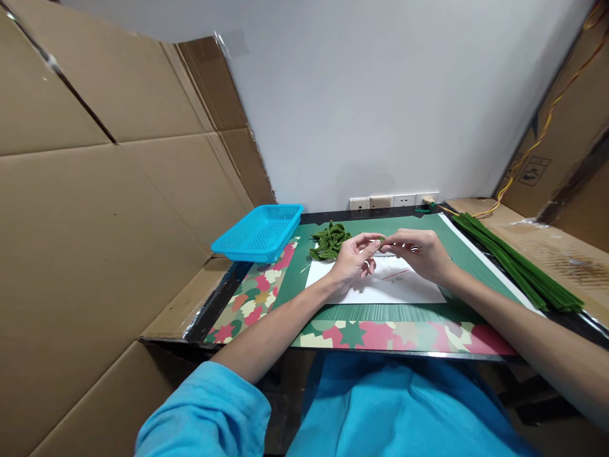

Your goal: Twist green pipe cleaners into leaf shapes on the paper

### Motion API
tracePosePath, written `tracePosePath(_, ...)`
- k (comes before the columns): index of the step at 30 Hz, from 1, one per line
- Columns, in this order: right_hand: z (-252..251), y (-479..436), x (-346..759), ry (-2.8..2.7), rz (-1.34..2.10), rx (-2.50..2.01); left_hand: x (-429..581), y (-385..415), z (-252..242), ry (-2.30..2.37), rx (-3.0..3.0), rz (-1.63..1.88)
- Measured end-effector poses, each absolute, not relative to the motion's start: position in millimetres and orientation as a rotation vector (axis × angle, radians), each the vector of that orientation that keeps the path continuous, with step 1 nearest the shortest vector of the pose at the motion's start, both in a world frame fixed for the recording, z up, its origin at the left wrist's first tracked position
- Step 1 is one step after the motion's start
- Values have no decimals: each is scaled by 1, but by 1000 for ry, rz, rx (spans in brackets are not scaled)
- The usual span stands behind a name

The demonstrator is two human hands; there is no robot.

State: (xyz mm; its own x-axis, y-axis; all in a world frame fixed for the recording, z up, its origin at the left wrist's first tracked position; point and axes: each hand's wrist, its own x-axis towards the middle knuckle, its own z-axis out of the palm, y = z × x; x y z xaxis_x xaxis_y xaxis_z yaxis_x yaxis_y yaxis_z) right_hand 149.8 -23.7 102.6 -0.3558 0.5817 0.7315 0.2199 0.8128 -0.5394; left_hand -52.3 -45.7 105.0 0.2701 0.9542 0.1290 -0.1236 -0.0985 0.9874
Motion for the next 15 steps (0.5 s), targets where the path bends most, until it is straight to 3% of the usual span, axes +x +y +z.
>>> tracePosePath(15, 95, -20, 149, -2021, 335, -541, -54, -45, 104, 920, 1321, 1160)
